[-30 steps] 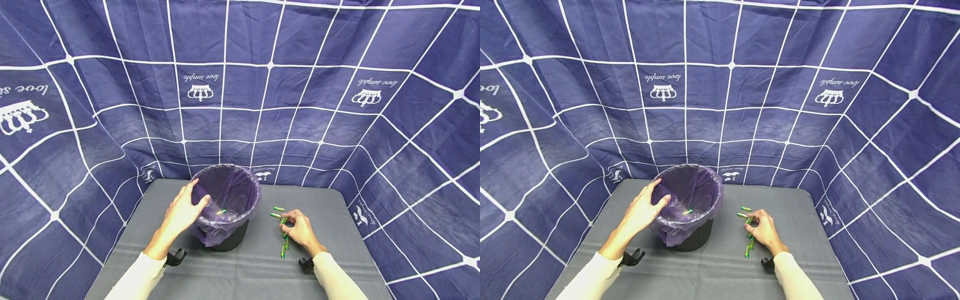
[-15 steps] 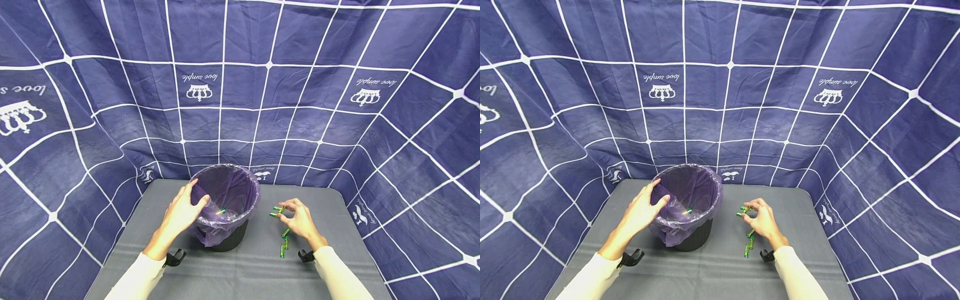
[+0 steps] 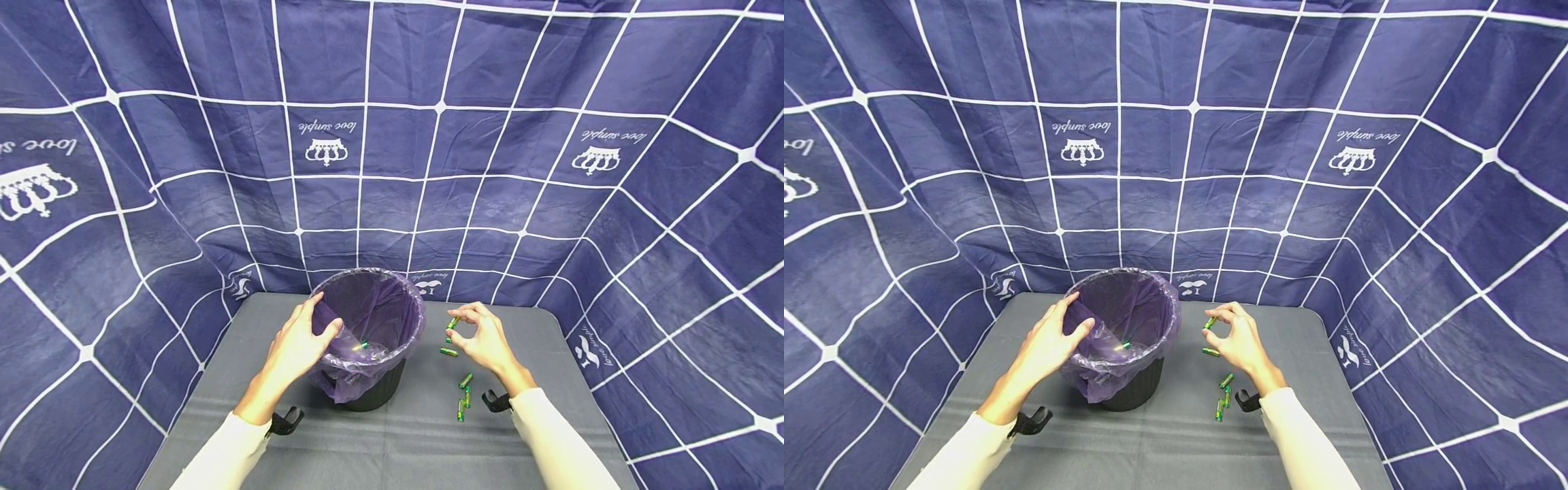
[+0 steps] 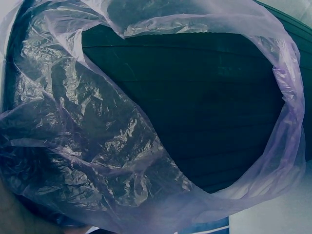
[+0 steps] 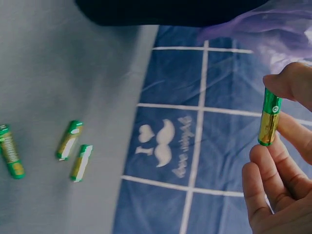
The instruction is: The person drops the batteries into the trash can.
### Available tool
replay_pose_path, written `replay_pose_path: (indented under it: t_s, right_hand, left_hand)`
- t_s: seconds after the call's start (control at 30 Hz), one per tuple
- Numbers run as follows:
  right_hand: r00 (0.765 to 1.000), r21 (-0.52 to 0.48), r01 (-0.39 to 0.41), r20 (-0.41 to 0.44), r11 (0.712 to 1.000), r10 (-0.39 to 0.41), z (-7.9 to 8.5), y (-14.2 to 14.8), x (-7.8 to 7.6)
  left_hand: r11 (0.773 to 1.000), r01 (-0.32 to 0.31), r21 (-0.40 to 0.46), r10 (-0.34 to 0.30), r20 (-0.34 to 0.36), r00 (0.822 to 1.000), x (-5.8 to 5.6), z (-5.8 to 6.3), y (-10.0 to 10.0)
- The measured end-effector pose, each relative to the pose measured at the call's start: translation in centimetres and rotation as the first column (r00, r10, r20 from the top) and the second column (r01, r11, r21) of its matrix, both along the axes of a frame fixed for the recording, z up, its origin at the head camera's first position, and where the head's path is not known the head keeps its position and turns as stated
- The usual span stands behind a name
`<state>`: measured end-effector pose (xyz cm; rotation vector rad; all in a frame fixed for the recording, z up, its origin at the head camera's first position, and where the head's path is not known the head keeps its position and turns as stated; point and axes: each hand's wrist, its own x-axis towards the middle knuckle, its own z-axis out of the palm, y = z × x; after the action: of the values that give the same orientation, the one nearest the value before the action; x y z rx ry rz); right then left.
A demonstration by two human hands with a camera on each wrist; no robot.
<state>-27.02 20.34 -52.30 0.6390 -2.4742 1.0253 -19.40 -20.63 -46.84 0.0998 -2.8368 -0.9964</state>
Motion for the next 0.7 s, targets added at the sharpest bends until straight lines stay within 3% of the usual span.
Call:
replay_pose_path:
  t_s: [0.7]
  right_hand:
    - [0.992,0.001,-0.107,-0.065,0.994,0.106,9.9,-5.2,0.2]
  left_hand:
    - [1.000,0.004,0.006,-0.004,0.003,1.000,0.2,0.2,0.1]
